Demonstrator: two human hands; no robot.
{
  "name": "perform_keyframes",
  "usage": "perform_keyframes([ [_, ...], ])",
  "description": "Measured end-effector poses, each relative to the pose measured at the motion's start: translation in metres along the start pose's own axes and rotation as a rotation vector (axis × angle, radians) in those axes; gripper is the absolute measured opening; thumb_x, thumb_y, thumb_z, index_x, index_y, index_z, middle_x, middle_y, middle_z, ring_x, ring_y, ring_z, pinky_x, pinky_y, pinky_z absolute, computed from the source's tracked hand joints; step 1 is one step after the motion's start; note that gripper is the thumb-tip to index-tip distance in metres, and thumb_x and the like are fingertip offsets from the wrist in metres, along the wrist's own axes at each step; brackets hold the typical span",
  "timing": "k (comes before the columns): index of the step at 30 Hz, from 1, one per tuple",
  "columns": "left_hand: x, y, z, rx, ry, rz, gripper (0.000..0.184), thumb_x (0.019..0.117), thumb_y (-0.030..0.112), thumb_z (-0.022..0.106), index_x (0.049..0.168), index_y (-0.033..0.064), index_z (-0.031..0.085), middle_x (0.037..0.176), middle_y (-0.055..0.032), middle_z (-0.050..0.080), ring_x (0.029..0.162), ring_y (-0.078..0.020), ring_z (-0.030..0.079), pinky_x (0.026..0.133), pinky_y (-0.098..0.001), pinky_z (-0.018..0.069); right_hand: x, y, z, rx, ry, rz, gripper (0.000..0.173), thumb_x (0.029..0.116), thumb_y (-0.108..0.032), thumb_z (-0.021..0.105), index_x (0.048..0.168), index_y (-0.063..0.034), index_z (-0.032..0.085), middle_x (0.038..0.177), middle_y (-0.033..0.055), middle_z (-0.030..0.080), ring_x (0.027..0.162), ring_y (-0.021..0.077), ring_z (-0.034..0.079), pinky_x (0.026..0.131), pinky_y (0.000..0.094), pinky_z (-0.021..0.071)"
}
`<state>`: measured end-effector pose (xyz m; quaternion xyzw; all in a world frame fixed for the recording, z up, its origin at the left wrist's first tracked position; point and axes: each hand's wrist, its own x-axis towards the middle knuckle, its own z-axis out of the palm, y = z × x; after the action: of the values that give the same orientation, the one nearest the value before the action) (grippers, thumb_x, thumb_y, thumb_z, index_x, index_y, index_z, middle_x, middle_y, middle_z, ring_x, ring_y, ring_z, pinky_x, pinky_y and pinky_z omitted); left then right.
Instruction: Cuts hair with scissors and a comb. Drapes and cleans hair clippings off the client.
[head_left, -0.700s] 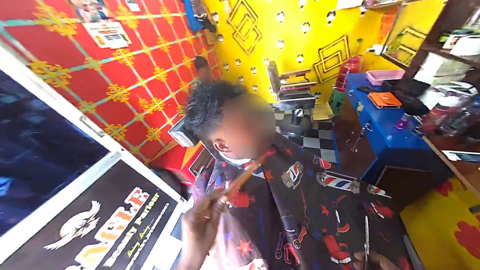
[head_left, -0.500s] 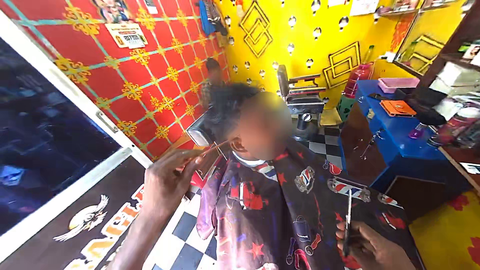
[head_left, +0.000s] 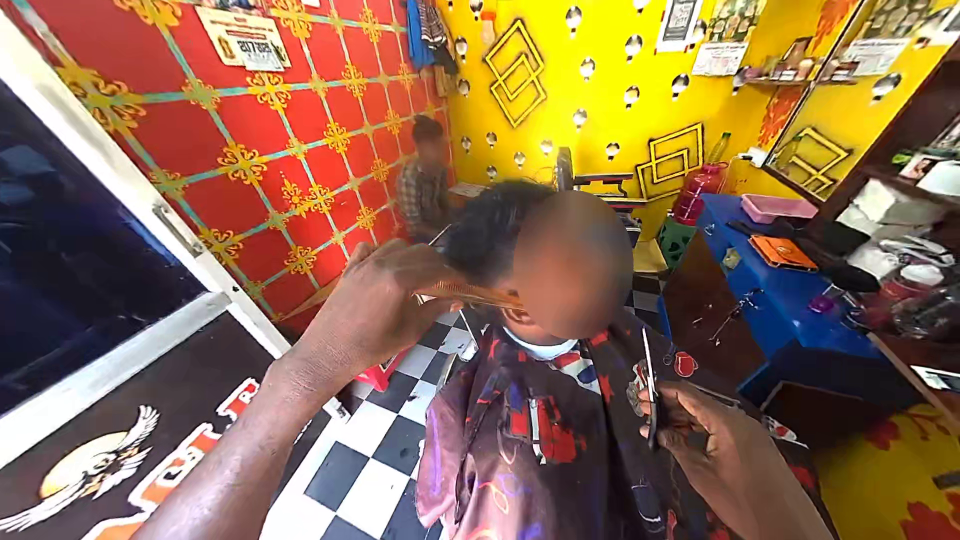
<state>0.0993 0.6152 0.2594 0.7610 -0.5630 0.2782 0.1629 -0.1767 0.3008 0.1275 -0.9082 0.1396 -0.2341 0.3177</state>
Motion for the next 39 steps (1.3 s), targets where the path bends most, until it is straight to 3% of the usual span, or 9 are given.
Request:
perform_keyframes([
  [6,-0.007,-0.021,0.000,-0.041,0.011,-0.038,0.026,0.0927,0.038,0.067,0.112,0.0233,0.077,0.112,0.0030,0.072,0.103,-0.0195,0.065,0.087,-0.0504,0.0488,0.018,-0.027,0.009,-0.130,0.051,-0.068,0.032,0.0922,-0.026,0.068,0.124,-0.0212,0.068,0.108,-0.0060,0.072,0.095,0.0101,0.072,0.080,0.0347,0.0631],
  [10,-0.005,-0.030,0.011,-0.145,0.028,-0.053,0.024,0.0918,0.037,0.071,0.110,0.0224,0.078,0.110,0.0026,0.072,0.103,-0.0184,0.066,0.089,-0.0496,0.0508,0.026,-0.043,0.009,-0.307,0.109,-0.087,0.033,0.0887,-0.020,0.066,0.121,-0.0231,0.068,0.105,-0.0074,0.073,0.090,0.0118,0.073,0.074,0.0387,0.0646],
  [15,0.002,-0.028,0.022,-0.216,0.036,-0.061,0.022,0.0909,0.035,0.073,0.109,0.0216,0.077,0.108,0.0035,0.071,0.104,-0.0168,0.065,0.090,-0.0466,0.0517,0.038,-0.059,0.004,-0.470,0.174,-0.114,0.039,0.0830,-0.013,0.073,0.122,-0.0201,0.070,0.104,-0.0010,0.073,0.081,0.0207,0.073,0.066,0.0474,0.0625],
  [21,0.004,-0.021,0.030,-0.200,0.120,-0.078,0.024,0.0881,0.025,0.076,0.111,0.0159,0.077,0.112,-0.0026,0.071,0.106,-0.0224,0.065,0.092,-0.0458,0.0519,0.052,-0.080,-0.001,-0.647,0.201,-0.159,0.044,0.0776,-0.006,0.083,0.119,-0.0145,0.070,0.102,0.0088,0.073,0.076,0.0326,0.071,0.059,0.0535,0.0572],
  [27,-0.002,-0.020,0.046,-0.210,0.210,-0.119,0.023,0.0897,0.028,0.075,0.110,0.0171,0.077,0.114,-0.0004,0.071,0.106,-0.0197,0.065,0.091,-0.0416,0.0521,0.063,-0.089,0.000,-0.797,0.195,-0.204,0.047,0.0735,-0.006,0.088,0.117,-0.0127,0.070,0.097,0.0085,0.071,0.076,0.0324,0.070,0.063,0.0507,0.0565],
  [29,-0.002,-0.019,0.049,-0.204,0.231,-0.124,0.024,0.0901,0.030,0.074,0.110,0.0170,0.078,0.114,-0.0008,0.071,0.107,-0.0198,0.065,0.094,-0.0428,0.0531,0.066,-0.090,0.002,-0.847,0.195,-0.211,0.046,0.0704,0.000,0.087,0.112,-0.0116,0.071,0.095,0.0089,0.072,0.072,0.0325,0.070,0.058,0.0502,0.0559],
  [33,-0.003,-0.014,0.053,-0.184,0.255,-0.151,0.024,0.0911,0.031,0.073,0.112,0.0188,0.078,0.113,0.0017,0.071,0.102,-0.0172,0.065,0.089,-0.0409,0.0530,0.075,-0.086,0.007,-0.870,0.178,-0.213,0.046,0.0707,-0.007,0.091,0.112,-0.0129,0.071,0.096,0.0070,0.072,0.076,0.0298,0.071,0.064,0.0481,0.0575],
  [36,-0.006,-0.010,0.056,-0.171,0.285,-0.165,0.024,0.0908,0.030,0.073,0.112,0.0196,0.078,0.110,0.0034,0.071,0.099,-0.0153,0.064,0.085,-0.0384,0.0518,0.079,-0.084,0.011,-0.894,0.196,-0.226,0.044,0.0711,-0.002,0.088,0.110,-0.0133,0.071,0.091,0.0056,0.072,0.071,0.0285,0.070,0.059,0.0467,0.0561],
  [39,-0.008,-0.009,0.060,-0.162,0.317,-0.160,0.024,0.0913,0.030,0.073,0.112,0.0192,0.078,0.109,0.0033,0.071,0.099,-0.0151,0.064,0.085,-0.0387,0.0520,0.082,-0.082,0.014,-0.905,0.188,-0.240,0.048,0.0685,-0.010,0.093,0.111,-0.0134,0.071,0.092,0.0051,0.071,0.072,0.0279,0.070,0.060,0.0457,0.0568],
])
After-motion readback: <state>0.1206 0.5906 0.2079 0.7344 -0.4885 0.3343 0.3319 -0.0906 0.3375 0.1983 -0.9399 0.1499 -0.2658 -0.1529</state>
